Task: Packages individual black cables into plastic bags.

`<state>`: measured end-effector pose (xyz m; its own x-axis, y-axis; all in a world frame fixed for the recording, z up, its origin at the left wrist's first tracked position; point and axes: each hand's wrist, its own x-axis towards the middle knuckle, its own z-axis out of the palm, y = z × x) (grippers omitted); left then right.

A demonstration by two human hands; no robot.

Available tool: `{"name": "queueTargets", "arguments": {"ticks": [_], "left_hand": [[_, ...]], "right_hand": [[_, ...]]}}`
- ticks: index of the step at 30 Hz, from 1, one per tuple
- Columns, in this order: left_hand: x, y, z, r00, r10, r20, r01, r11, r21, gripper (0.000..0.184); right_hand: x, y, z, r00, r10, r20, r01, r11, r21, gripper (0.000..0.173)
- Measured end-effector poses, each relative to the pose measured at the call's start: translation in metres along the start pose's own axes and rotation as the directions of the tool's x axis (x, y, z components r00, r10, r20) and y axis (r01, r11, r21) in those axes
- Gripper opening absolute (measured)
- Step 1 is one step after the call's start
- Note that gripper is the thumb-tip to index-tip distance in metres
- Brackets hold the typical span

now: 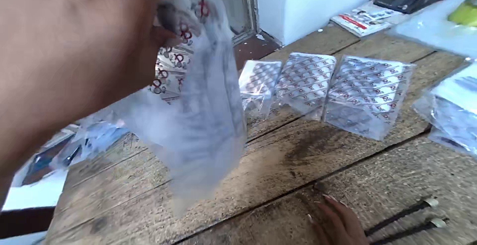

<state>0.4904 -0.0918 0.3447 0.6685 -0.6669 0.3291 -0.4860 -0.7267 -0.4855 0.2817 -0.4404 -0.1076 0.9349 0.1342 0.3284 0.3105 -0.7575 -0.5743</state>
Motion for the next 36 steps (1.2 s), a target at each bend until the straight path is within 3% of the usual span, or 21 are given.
{"name": "queueTargets", "arguments": {"ticks": [3,6,9,11,13,15,18,20,22,24,26,28,31,33,36], "left_hand": [[-0.071,0.041,-0.014,0.965,-0.156,0.209,0.151,0.988,0.041,0.025],[-0.158,0.087,0.019,0.946,0.01,0.325,-0.026,0.999,0.045,0.022],[-0.246,0.154,0.081,0.856,0.113,0.505,-0.081,0.993,-0.086,0.021],[-0.276,0.195,0.107,0.807,0.129,0.576,-0.013,0.98,-0.2,0.024],[-0.278,0.206,0.117,0.739,0.012,0.673,0.233,0.933,-0.273,0.033],[-0.274,0.171,0.124,0.687,-0.223,0.692,0.484,0.851,-0.206,0.035],[-0.266,0.069,0.116,0.485,-0.487,0.726,0.686,0.727,0.03,0.031],[-0.257,0.011,0.093,0.406,-0.636,0.656,0.721,0.664,0.199,0.019],[-0.239,-0.032,0.069,0.379,-0.762,0.525,0.712,0.603,0.361,0.017],[-0.224,-0.057,0.053,0.36,-0.833,0.421,0.65,0.547,0.526,0.019],[-0.219,-0.053,0.048,0.305,-0.85,0.43,0.571,0.524,0.632,0.02],[-0.23,-0.016,0.059,0.271,-0.82,0.503,0.604,0.552,0.575,0.022],[-0.273,0.093,0.103,0.205,-0.705,0.679,0.682,0.601,0.417,0.037],[-0.29,0.167,0.138,0.127,-0.611,0.781,0.743,0.581,0.333,0.044],[-0.283,0.237,0.181,0.113,-0.518,0.848,0.813,0.539,0.22,0.043]], "right_hand": [[0.0,0.0,0.001,1.0,-0.015,-0.012,0.015,1.0,-0.015,0.04],[-0.001,0.002,0.004,1.0,-0.024,-0.013,0.024,0.999,-0.042,0.044],[0.0,0.0,0.004,0.999,-0.037,-0.033,0.035,0.998,-0.058,0.046],[0.002,-0.003,0.004,0.998,-0.044,-0.037,0.041,0.997,-0.064,0.047],[0.003,-0.005,0.002,0.998,-0.051,-0.035,0.048,0.996,-0.079,0.048],[0.004,-0.006,0.001,0.998,-0.053,-0.041,0.049,0.995,-0.09,0.048],[0.004,-0.007,0.002,0.999,-0.042,-0.023,0.04,0.994,-0.105,0.05],[0.005,-0.009,0.003,0.999,-0.053,-0.011,0.052,0.992,-0.114,0.052],[0.005,-0.008,0.004,0.998,-0.065,0.0,0.065,0.991,-0.115,0.053],[0.003,-0.008,0.003,0.997,-0.074,0.014,0.076,0.992,-0.106,0.054],[0.001,-0.009,0.002,0.996,-0.081,0.023,0.083,0.992,-0.099,0.054],[0.001,-0.008,0.001,0.997,-0.079,0.024,0.081,0.992,-0.098,0.054],[-0.001,-0.005,0.002,0.996,-0.087,0.002,0.087,0.992,-0.095,0.054],[-0.002,-0.006,0.002,0.996,-0.085,-0.001,0.084,0.992,-0.099,0.054],[0.0,-0.011,-0.001,0.997,-0.082,0.005,0.082,0.99,-0.118,0.054]]}}
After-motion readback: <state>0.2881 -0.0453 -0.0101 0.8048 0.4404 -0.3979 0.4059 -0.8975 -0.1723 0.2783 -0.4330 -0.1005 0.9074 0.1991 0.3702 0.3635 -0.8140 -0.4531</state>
